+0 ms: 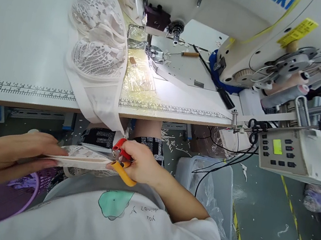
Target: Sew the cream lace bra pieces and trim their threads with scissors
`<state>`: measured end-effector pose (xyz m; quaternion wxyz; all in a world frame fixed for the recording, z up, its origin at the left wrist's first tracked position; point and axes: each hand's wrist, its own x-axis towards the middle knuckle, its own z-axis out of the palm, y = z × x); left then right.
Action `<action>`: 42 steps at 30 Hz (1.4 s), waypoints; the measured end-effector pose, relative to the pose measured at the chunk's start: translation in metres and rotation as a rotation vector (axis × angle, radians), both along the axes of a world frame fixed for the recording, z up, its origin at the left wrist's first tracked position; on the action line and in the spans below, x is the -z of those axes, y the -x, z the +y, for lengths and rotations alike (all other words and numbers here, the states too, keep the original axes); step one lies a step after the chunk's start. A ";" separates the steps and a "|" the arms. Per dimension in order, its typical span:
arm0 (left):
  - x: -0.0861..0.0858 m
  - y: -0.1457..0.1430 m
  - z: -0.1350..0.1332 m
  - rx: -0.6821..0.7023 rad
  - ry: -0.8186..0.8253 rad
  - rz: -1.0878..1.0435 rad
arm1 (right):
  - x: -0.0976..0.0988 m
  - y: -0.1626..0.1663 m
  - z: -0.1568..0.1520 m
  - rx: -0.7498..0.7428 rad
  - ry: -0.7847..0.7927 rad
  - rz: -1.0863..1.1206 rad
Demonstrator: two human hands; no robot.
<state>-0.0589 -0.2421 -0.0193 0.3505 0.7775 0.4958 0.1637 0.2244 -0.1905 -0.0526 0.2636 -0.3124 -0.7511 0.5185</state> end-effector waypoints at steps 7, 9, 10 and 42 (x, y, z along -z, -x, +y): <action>0.008 0.012 0.006 -0.096 0.206 -0.234 | 0.004 0.000 0.003 -0.103 -0.097 0.109; 0.015 0.011 0.008 -0.137 0.257 -0.339 | 0.004 0.000 0.002 -0.109 -0.062 0.081; 0.018 0.009 0.009 -0.150 0.285 -0.392 | 0.004 -0.001 0.002 -0.111 -0.046 0.067; 0.020 -0.108 0.027 -0.259 -0.138 -0.361 | -0.027 -0.006 0.026 0.174 0.084 0.035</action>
